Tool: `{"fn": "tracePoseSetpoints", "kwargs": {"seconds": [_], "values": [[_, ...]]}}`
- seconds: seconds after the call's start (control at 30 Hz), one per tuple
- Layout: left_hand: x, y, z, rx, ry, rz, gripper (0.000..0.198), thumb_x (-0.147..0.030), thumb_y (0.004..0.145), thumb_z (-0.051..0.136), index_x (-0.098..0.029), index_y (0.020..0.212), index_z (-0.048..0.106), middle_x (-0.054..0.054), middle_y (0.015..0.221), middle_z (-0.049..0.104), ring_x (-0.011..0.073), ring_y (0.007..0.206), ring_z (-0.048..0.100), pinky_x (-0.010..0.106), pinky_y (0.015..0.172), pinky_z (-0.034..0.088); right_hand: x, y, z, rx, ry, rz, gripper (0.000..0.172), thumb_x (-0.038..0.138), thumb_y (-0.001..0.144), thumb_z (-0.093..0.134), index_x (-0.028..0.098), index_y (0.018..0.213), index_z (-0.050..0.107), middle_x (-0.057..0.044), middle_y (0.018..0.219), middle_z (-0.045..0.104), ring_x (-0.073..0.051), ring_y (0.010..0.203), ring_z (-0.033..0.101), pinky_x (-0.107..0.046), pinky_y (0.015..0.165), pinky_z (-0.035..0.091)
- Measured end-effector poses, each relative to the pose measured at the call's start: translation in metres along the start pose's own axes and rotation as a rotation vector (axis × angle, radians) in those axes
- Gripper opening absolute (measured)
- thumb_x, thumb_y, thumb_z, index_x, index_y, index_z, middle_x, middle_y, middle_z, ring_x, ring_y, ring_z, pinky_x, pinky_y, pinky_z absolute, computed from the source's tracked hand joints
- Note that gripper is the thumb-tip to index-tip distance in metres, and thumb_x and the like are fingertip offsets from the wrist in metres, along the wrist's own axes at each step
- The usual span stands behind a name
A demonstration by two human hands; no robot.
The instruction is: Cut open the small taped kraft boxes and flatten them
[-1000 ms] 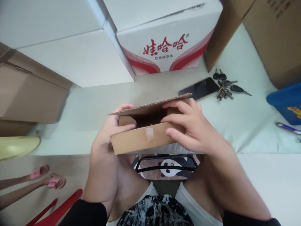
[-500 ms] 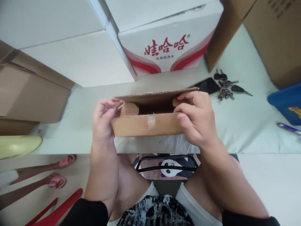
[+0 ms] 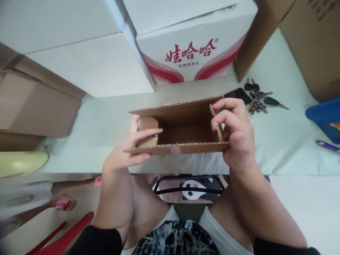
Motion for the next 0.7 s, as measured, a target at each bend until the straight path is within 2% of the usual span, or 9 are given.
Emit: {"fn": "tracePoseSetpoints", "kwargs": {"seconds": [0.1,0.2,0.3,0.4,0.47,0.53,0.6,0.7], "values": [[-0.006,0.001,0.002,0.023,0.048,0.024,0.052,-0.057,0.076,0.071,-0.021,0.114,0.069,0.015,0.127,0.047,0.0418,0.139,0.032,0.058,0.115,0.037,-0.002,0.0,-0.001,-0.008,-0.01,0.011,0.063,0.077,0.092,0.036,0.023,0.067,0.058,-0.006,0.104,0.057,-0.026,0.098,0.053,-0.047,0.089,0.039],[-0.006,0.003,0.002,-0.034,0.029,0.094,0.043,-0.054,0.076,0.072,-0.024,0.104,0.06,0.01,0.107,0.052,0.0382,0.134,0.035,0.058,0.116,0.031,-0.008,-0.001,-0.003,-0.037,0.021,0.031,0.059,0.074,0.092,0.04,0.024,0.067,0.06,-0.006,0.105,0.057,-0.027,0.101,0.053,-0.05,0.097,0.037],[-0.005,0.005,-0.001,-0.147,-0.023,0.194,0.043,-0.053,0.077,0.074,-0.026,0.102,0.052,0.008,0.112,0.048,0.0367,0.13,0.039,0.058,0.112,0.033,-0.013,-0.002,-0.005,-0.05,0.027,0.029,0.055,0.071,0.092,0.043,0.024,0.069,0.062,-0.006,0.106,0.058,-0.028,0.104,0.054,-0.052,0.102,0.036],[-0.006,0.006,-0.005,-0.243,-0.093,0.307,0.046,-0.052,0.076,0.078,-0.026,0.098,0.047,0.008,0.12,0.046,0.034,0.125,0.045,0.053,0.105,0.038,-0.017,-0.003,-0.005,-0.056,0.02,0.035,0.05,0.067,0.092,0.045,0.025,0.072,0.064,-0.007,0.108,0.059,-0.029,0.109,0.054,-0.053,0.106,0.036],[-0.008,0.007,-0.009,-0.308,-0.137,0.378,0.052,-0.051,0.072,0.084,-0.027,0.094,0.044,0.007,0.119,0.048,0.0309,0.118,0.049,0.049,0.1,0.041,-0.019,-0.002,-0.004,-0.074,0.051,0.042,0.048,0.067,0.091,0.046,0.026,0.076,0.065,-0.007,0.108,0.06,-0.03,0.112,0.055,-0.054,0.108,0.037],[-0.008,0.007,-0.014,-0.387,-0.183,0.45,0.059,-0.05,0.065,0.089,-0.027,0.093,0.043,0.004,0.112,0.051,0.0272,0.108,0.053,0.044,0.093,0.045,-0.021,-0.002,-0.003,-0.088,0.153,0.067,0.045,0.071,0.087,0.051,0.028,0.084,0.066,-0.006,0.109,0.06,-0.031,0.115,0.057,-0.055,0.108,0.04],[-0.007,0.005,-0.022,-0.497,-0.24,0.516,0.061,-0.047,0.062,0.091,-0.027,0.092,0.042,0.003,0.104,0.053,0.0243,0.1,0.055,0.039,0.084,0.046,-0.025,-0.001,0.002,-0.061,0.292,0.105,0.047,0.075,0.08,0.06,0.032,0.099,0.066,-0.004,0.119,0.061,-0.032,0.122,0.057,-0.056,0.109,0.044],[-0.002,0.002,-0.033,-0.683,-0.36,0.521,0.063,-0.047,0.057,0.092,-0.026,0.085,0.041,0.002,0.101,0.055,0.0236,0.098,0.057,0.039,0.083,0.048,-0.03,-0.003,0.015,0.098,0.404,0.128,0.066,0.074,0.073,0.071,0.041,0.128,0.055,-0.001,0.142,0.053,-0.032,0.138,0.05,-0.057,0.115,0.042]]}}
Point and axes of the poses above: each hand's wrist, its own y-axis towards the middle knuckle, its own z-axis out of the palm, x = y × z, the point moved 7 cm from there along y, towards the middle knuckle
